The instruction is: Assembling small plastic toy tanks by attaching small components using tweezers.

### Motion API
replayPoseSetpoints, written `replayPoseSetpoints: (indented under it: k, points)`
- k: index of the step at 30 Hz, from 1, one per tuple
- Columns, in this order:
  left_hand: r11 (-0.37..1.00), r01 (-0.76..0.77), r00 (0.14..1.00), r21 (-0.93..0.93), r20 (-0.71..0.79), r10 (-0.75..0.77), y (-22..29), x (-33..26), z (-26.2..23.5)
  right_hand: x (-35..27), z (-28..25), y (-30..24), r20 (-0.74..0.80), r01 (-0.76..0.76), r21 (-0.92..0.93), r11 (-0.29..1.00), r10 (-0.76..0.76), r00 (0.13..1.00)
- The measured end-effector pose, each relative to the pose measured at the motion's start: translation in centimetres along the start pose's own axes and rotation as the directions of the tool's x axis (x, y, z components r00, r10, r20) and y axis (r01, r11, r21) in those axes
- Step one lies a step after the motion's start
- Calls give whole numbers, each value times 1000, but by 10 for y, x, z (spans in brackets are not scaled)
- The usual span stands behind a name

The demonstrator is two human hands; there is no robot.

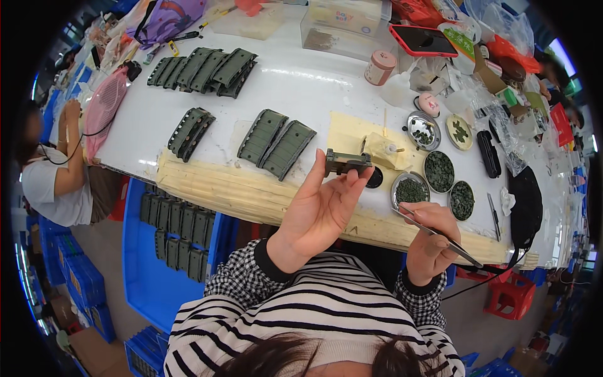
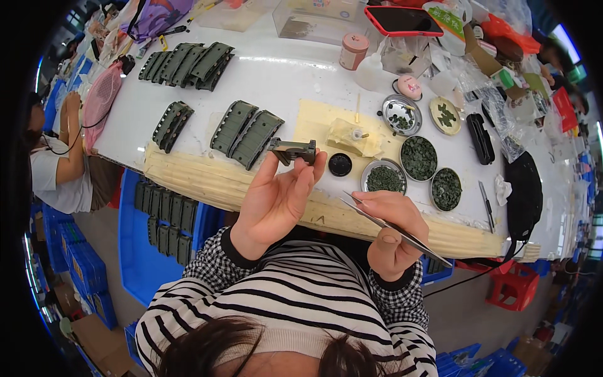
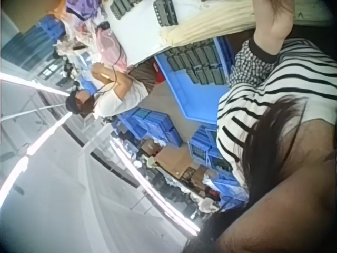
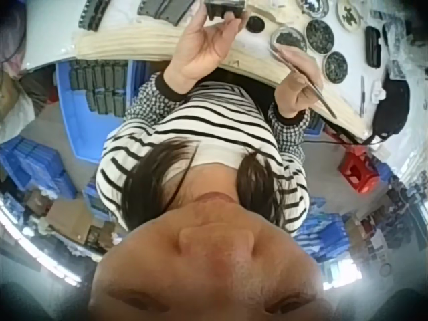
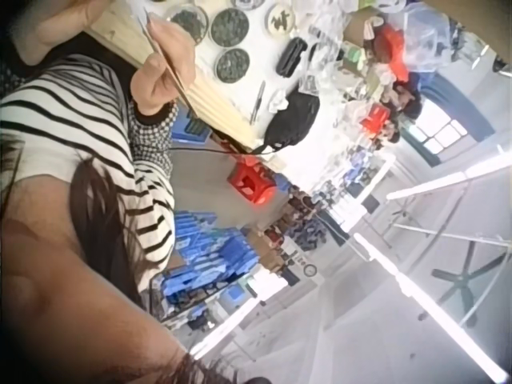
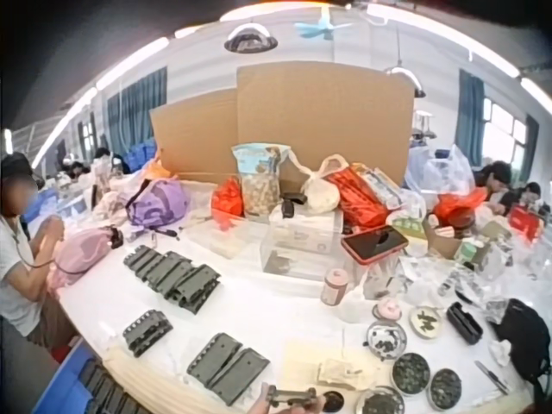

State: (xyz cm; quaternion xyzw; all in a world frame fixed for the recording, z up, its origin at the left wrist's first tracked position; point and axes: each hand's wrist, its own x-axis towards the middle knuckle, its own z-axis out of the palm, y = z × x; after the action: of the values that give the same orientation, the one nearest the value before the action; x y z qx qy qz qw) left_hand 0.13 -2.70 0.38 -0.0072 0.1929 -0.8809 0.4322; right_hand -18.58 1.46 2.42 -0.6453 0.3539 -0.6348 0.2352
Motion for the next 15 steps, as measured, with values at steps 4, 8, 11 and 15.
replayPoseSetpoints:
  k: [4,8,11,15]
  points:
    - [994,-49,998,100,-34,53,0,-1,0,10,-5,-3,148,117,-84,989,-104,984]
    - [934,-175,977,312,-59,203,-8,-5,6,24,-7,-17,282,182,-154,971,-134,950]
    - [914,-181,983,363,37,180,-6,-8,0,35,-9,-26,404,243,-238,940,-132,905]
    - [882,-205,979,424,89,185,-9,-13,0,41,-10,-23,506,389,-292,874,-204,838]
